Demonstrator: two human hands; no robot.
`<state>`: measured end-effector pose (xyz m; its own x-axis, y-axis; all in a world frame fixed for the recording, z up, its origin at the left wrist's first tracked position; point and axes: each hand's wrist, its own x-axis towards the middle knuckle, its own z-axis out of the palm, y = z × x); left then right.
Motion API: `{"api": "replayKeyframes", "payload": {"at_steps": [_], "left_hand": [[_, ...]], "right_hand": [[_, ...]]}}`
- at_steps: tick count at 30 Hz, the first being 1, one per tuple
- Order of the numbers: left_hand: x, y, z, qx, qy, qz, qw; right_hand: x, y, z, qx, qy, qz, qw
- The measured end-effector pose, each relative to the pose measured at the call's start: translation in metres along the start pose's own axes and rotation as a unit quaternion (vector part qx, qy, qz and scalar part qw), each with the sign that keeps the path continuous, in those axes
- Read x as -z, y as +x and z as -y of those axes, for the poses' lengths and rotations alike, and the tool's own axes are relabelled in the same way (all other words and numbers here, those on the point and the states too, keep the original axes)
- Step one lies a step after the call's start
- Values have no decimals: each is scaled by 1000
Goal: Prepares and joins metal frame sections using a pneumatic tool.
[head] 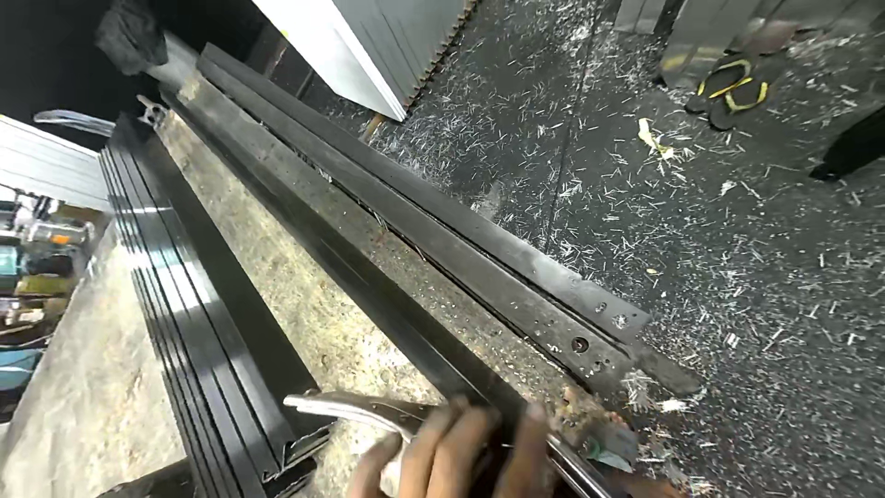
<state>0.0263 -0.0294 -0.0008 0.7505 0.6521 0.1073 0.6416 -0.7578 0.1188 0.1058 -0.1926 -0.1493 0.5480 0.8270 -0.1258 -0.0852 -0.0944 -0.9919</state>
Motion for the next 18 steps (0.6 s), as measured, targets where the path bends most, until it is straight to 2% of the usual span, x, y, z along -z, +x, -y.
{"api": "replayKeyframes", "payload": {"at_steps": [2, 5, 8, 11, 15, 18], "left_hand": [[1, 19, 4, -29, 3, 30, 999], [-16, 27, 9, -53, -35, 8, 998], [-21, 29, 11, -58, -55, 6, 997], [-25, 30, 11, -68, -44, 2, 997], [-26, 35, 9, -72, -37, 6, 997], [-26, 35, 7, -74, -41, -1, 996]], "right_hand": [[-1, -2, -2, 11, 6, -4, 1000], [-3, -6, -3, -1, 49, -4, 999], [-2, 6, -15, 65, 69, -39, 995], [1, 11, 6, 56, 68, -24, 996], [-2, 16, 6, 70, 66, -39, 995], [2, 9, 18, 28, 90, -47, 994]]}}
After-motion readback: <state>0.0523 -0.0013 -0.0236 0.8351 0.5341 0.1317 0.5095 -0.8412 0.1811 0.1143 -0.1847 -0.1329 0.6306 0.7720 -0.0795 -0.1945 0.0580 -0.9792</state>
